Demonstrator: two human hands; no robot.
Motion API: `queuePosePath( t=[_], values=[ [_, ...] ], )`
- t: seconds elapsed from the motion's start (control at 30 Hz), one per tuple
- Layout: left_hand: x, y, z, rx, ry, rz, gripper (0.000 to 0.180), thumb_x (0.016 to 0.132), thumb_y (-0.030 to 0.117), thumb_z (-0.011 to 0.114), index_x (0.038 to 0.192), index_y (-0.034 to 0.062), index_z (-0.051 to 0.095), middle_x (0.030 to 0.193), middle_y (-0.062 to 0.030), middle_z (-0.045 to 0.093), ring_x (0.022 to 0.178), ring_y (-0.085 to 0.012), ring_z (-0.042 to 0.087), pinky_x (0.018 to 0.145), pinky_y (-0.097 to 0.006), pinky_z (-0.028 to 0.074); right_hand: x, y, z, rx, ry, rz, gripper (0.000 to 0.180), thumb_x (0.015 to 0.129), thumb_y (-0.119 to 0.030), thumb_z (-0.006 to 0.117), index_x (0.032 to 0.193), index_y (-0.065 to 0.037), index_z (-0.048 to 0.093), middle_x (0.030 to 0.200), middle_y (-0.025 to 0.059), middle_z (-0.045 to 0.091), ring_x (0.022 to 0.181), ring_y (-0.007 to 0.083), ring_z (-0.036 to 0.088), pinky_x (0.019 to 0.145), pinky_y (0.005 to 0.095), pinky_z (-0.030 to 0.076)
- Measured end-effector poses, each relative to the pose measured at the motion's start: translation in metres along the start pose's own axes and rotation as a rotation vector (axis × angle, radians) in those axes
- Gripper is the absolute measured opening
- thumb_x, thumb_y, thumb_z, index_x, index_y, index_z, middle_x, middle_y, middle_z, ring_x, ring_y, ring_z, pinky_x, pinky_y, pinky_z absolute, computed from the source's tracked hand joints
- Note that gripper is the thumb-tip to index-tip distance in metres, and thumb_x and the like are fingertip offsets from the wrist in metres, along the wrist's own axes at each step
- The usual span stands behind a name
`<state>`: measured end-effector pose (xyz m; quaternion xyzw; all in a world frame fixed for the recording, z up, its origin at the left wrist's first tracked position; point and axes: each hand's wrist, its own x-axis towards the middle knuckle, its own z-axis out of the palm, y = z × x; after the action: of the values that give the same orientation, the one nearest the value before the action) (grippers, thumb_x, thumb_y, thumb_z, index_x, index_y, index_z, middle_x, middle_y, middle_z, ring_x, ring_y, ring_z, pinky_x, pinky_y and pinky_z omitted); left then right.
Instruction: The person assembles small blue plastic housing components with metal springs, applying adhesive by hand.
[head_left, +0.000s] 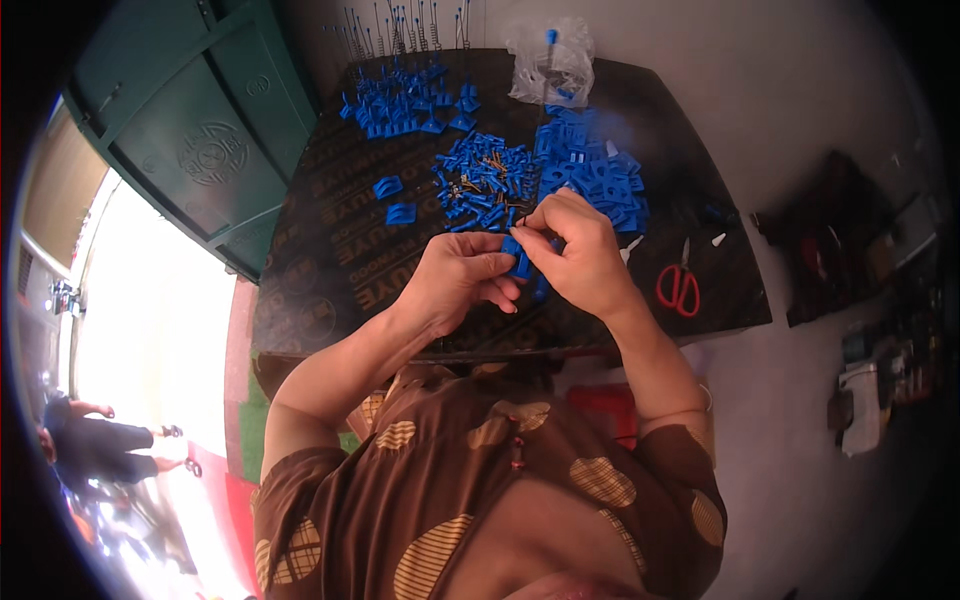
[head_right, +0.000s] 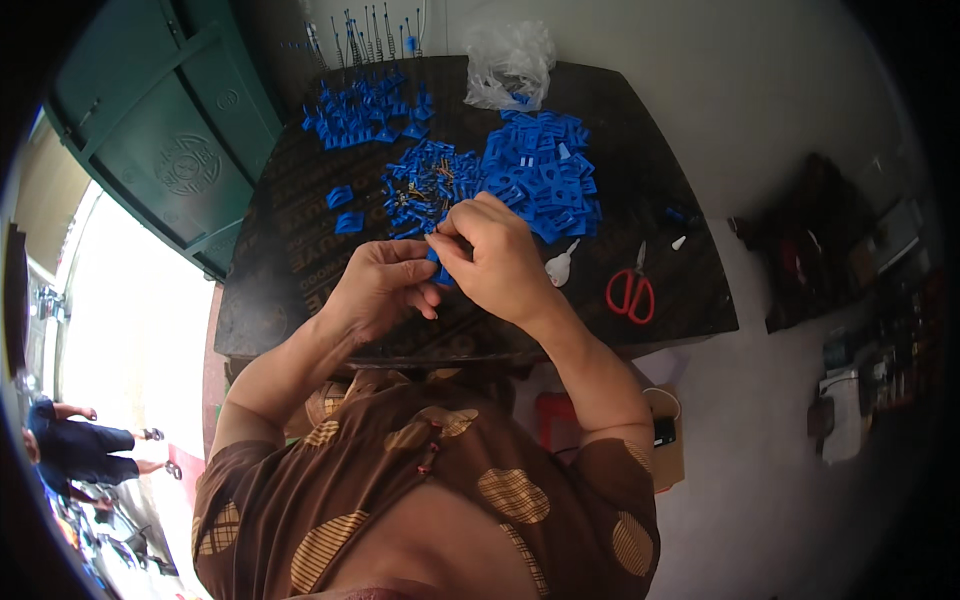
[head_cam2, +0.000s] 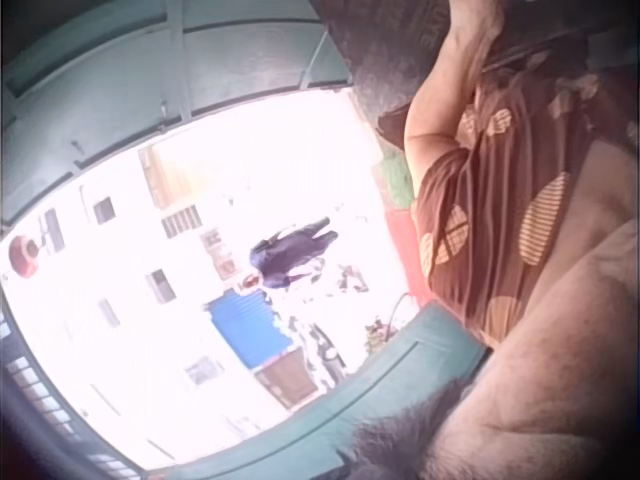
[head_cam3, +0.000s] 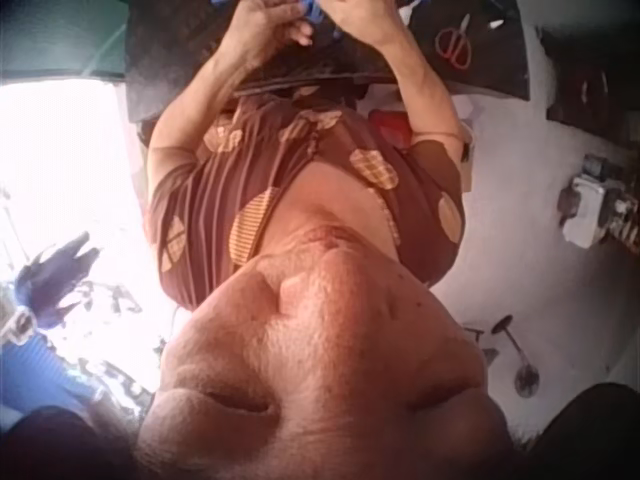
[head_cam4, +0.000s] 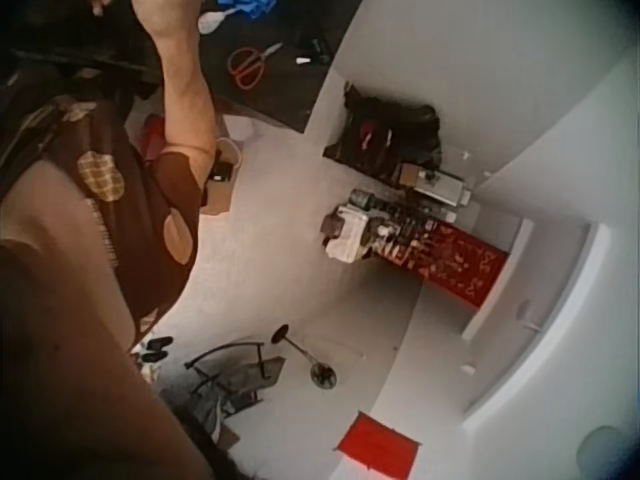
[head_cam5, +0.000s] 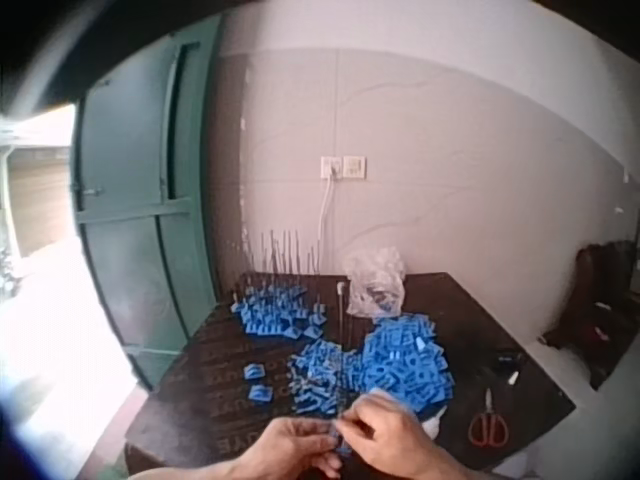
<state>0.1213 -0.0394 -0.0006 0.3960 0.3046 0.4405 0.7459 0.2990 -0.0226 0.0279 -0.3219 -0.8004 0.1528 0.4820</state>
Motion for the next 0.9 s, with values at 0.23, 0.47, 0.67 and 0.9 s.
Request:
queuePosePath(
  t=[0.23, 0.47, 0.67, 0.9],
  values=[
    [-0.016, 0.005, -0.026, 0.013, 0.03, -0.028, 0.026, 0.088, 0.001, 0.057, 0.109, -0.0137, 0.054, 0.086, -0.0173, 0.065, 0.062, -0.0183, 0.066, 0.054, -0.029, 0.058, 0.006, -0.006, 0.028, 0.024, -0.049, 0.003, 0.015, 0.074, -0.002, 0.069, 0.069, -0.001, 0.055, 0.066, 0.0087, 0.058, 0.066, 0.0249, 0.055, 0.058, 0.0356, 0.044],
    [-0.04, 0.01, -0.069, 0.031, 0.069, -0.046, 0.024, 0.09, 0.004, 0.057, 0.108, -0.0107, 0.057, 0.086, -0.0167, 0.066, 0.064, -0.0176, 0.065, 0.056, -0.029, 0.057, 0.015, -0.012, 0.075, 0.091, -0.113, 0.027, 0.015, 0.075, -0.004, 0.069, 0.069, -0.001, 0.056, 0.066, 0.0087, 0.057, 0.065, 0.0247, 0.054, 0.059, 0.0357, 0.044],
    [-0.05, 0.019, -0.107, 0.142, 0.118, 0.0, 0.023, 0.09, 0.006, 0.057, 0.107, -0.0094, 0.061, 0.082, -0.012, 0.065, 0.058, -0.0139, 0.062, 0.052, -0.026, 0.056, 0.028, -0.017, 0.114, 0.089, -0.147, -0.022, 0.015, 0.074, -0.004, 0.069, 0.069, -0.002, 0.055, 0.066, 0.0084, 0.056, 0.066, 0.0266, 0.053, 0.06, 0.0372, 0.044],
    [-0.052, 0.041, -0.137, 0.805, 0.286, -0.029, 0.031, 0.083, 0.019, 0.067, 0.107, -0.0012, 0.067, 0.083, -0.0111, 0.064, 0.06, -0.0172, 0.062, 0.05, -0.03, 0.048, 0.038, -0.001, 0.161, 0.032, -0.101, -0.104, 0.016, 0.074, -0.005, 0.069, 0.068, -0.002, 0.055, 0.067, 0.0086, 0.056, 0.069, 0.0277, 0.053, 0.062, 0.038, 0.044]
  ],
)
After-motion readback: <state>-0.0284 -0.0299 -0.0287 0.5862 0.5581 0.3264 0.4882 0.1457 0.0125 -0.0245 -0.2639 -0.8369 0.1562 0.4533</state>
